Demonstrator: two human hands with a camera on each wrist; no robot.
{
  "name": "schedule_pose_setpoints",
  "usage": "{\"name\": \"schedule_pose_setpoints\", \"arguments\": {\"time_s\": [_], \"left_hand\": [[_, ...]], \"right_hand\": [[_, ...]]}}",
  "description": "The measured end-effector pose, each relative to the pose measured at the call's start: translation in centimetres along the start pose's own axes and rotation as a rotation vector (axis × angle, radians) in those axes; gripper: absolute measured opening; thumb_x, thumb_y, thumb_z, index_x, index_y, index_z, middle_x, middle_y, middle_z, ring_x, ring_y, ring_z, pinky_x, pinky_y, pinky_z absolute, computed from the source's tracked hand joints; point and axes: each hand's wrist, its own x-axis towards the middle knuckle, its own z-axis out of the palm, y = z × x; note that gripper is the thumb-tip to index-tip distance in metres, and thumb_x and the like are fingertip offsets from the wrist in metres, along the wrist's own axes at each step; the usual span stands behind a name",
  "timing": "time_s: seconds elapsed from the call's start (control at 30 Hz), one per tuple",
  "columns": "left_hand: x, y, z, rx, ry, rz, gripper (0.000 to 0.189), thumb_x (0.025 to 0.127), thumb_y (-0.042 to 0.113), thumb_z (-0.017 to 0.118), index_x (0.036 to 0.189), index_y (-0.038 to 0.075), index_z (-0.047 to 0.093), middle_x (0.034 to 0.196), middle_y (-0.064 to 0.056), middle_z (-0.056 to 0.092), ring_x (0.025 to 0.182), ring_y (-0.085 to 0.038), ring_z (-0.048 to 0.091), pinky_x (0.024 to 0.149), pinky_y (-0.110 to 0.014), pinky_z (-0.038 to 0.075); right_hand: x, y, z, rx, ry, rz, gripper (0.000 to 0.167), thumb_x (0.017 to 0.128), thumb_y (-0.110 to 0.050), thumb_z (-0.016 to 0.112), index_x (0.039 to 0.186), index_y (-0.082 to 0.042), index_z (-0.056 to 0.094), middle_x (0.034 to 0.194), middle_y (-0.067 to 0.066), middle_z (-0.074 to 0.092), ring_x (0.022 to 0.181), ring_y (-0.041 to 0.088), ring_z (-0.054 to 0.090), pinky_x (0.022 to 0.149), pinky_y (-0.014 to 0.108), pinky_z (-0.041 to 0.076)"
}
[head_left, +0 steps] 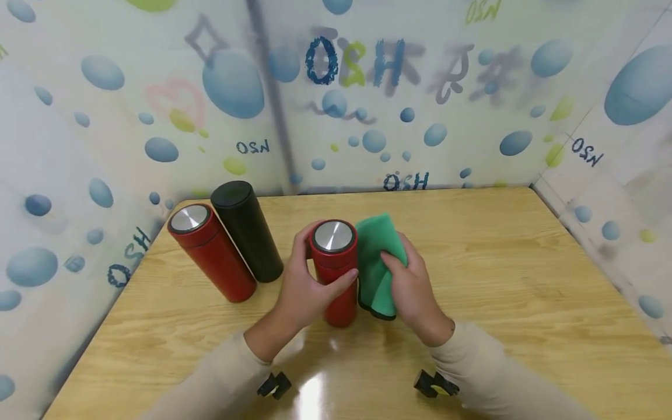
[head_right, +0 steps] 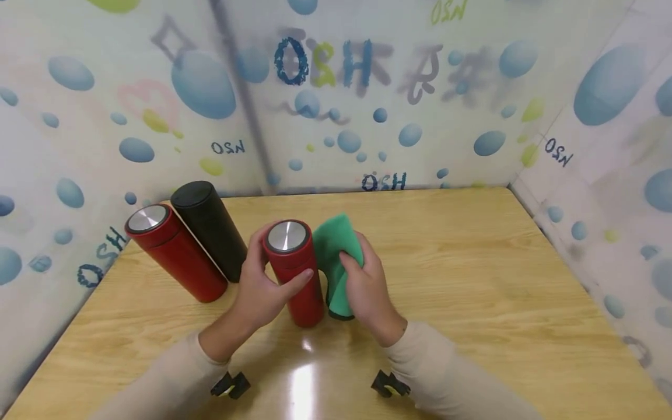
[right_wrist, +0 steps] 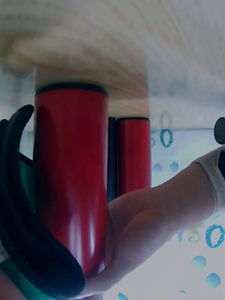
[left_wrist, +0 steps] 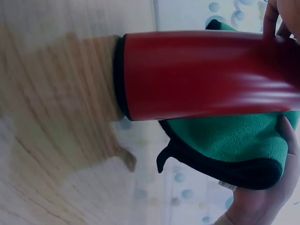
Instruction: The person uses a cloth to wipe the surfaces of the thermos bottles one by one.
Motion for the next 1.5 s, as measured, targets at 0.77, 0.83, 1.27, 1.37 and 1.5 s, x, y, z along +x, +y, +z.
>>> {"name": "schedule_pose_setpoints", "arguments": {"time_s": [0.77,0.83,1.27,1.37,1.5], "left_hand": [[0.7,-0.9,0.7,0.133,0.034,0.440,0.076,0.087,0.040,0.070,0.138,-0.001,0.031,0.129,-0.019,0.055,0.115,-0.029,0.060,0.093,-0.044,0.058],[0.9,-1.1,1.0,0.085,0.068,0.471,0.072,0.087,0.042,0.067,0.133,-0.003,0.035,0.125,-0.021,0.055,0.111,-0.031,0.061,0.091,-0.042,0.058],[1.4,-1.6,1.9,0.018,0.154,0.521,0.066,0.091,0.047,0.062,0.128,-0.003,0.039,0.118,-0.022,0.056,0.108,-0.032,0.060,0.086,-0.041,0.059],[1.4,-1.8,1.8,0.027,0.158,0.516,0.066,0.091,0.047,0.063,0.128,-0.002,0.039,0.119,-0.021,0.057,0.108,-0.032,0.061,0.085,-0.042,0.060],[1.2,-2.0,1.7,0.040,0.150,0.507,0.065,0.091,0.047,0.062,0.129,-0.001,0.038,0.120,-0.021,0.057,0.109,-0.032,0.061,0.085,-0.042,0.060]], "right_hand": [[-1.3,1.4,0.4,-0.078,-0.044,-0.085,0.040,0.104,-0.010,0.045,0.142,-0.017,0.049,0.134,0.007,0.059,0.122,0.025,0.056,0.103,0.049,0.047],[-1.3,1.6,0.5,-0.079,-0.052,-0.090,0.040,0.104,-0.009,0.045,0.143,-0.017,0.049,0.135,0.007,0.058,0.124,0.025,0.056,0.105,0.051,0.046],[-0.9,1.4,0.2,-0.066,0.078,-0.143,0.037,0.106,-0.014,0.042,0.143,-0.017,0.048,0.132,0.002,0.058,0.119,0.018,0.057,0.099,0.033,0.050],[-0.6,1.1,0.0,-0.025,0.173,-0.164,0.036,0.108,-0.020,0.040,0.143,-0.017,0.046,0.130,0.001,0.056,0.115,0.020,0.057,0.093,0.026,0.051],[-0.6,1.1,0.2,-0.016,0.179,-0.129,0.036,0.108,-0.024,0.040,0.143,-0.017,0.044,0.127,0.004,0.055,0.112,0.021,0.057,0.089,0.026,0.051]]}}
